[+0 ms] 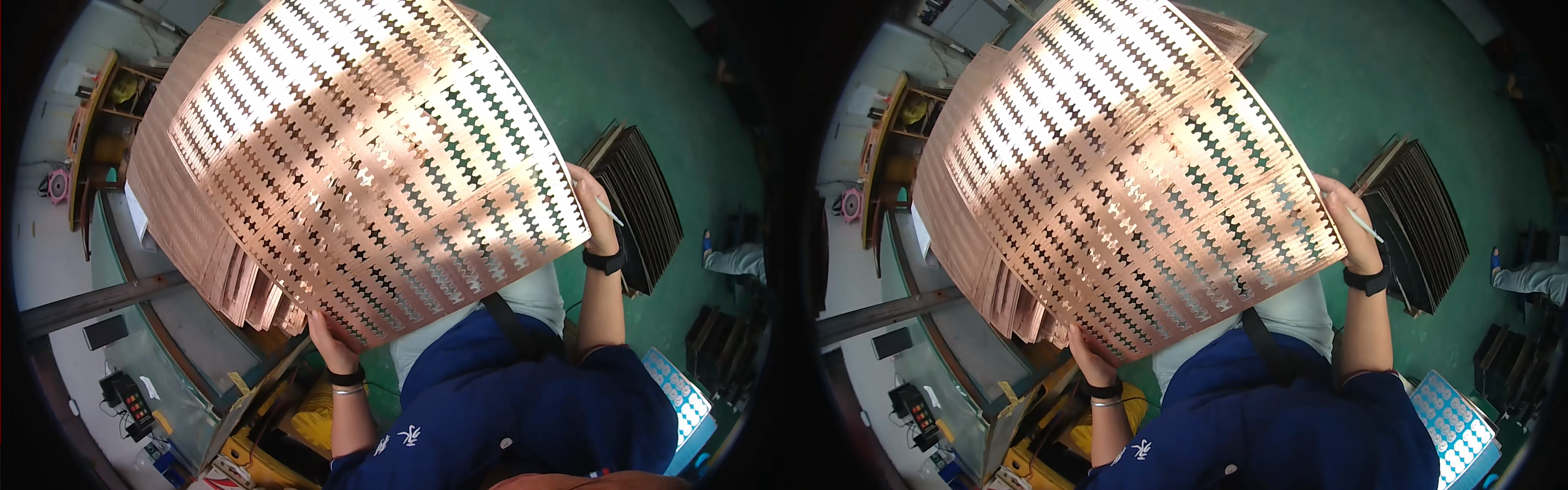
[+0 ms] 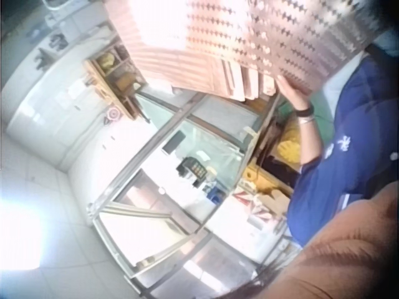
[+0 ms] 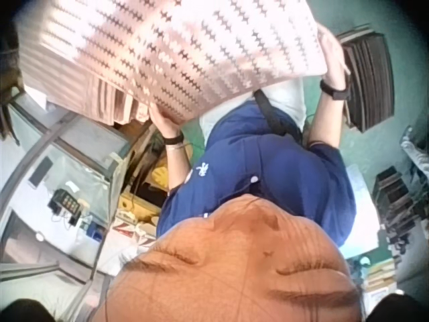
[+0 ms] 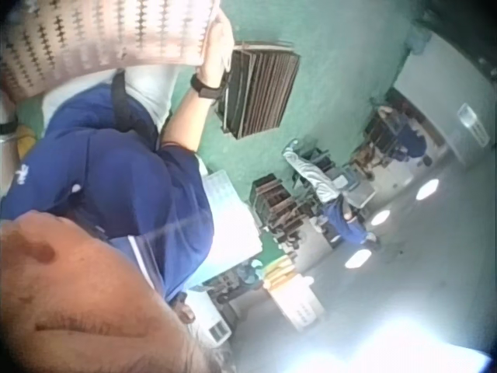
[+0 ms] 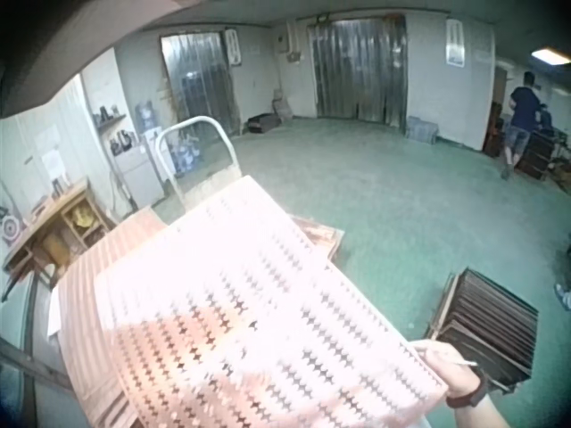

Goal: The recorder is using a stylus to mark or inspect perforated copper sheets on a fabrication floor.

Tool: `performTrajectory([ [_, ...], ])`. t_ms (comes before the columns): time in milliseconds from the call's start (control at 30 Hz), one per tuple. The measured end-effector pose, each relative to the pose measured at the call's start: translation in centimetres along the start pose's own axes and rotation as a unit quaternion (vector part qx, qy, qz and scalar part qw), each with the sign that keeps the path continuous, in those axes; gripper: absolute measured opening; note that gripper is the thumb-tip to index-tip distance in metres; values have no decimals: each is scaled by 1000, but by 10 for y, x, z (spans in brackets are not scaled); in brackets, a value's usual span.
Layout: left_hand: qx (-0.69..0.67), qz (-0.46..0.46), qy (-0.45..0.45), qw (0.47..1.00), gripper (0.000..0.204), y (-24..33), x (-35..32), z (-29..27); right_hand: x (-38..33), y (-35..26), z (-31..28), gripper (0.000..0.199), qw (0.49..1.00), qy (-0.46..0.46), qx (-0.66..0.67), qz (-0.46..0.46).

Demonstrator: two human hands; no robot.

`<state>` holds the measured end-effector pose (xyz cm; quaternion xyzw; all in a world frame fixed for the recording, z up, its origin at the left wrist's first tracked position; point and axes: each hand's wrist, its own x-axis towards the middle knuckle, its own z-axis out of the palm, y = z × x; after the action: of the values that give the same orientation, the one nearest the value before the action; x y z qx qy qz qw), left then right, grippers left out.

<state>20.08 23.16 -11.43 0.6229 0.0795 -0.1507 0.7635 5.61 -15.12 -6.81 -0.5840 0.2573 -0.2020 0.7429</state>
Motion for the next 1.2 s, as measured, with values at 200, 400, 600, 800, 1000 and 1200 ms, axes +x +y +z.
performTrajectory([
  [200,65,43,7,997,39,-9,6,-5,-4,3,-12,47,1000,-24,-15,-14],
  [400,52,65,13,996,39,-15,8,-7,-6,-2,-14,48,997,-61,-25,-34],
  [600,29,96,1,995,42,-7,2,1,-4,1,-18,47,998,-45,-18,-39],
  [800,37,130,-6,991,45,1,1,6,-3,12,-21,44,999,-5,-10,-43],
  [1000,50,156,3,987,37,12,-4,20,-3,20,-26,39,999,30,6,-32],
  [1200,95,155,-15,983,39,10,-7,13,-5,21,-24,38,998,45,0,-44],
])
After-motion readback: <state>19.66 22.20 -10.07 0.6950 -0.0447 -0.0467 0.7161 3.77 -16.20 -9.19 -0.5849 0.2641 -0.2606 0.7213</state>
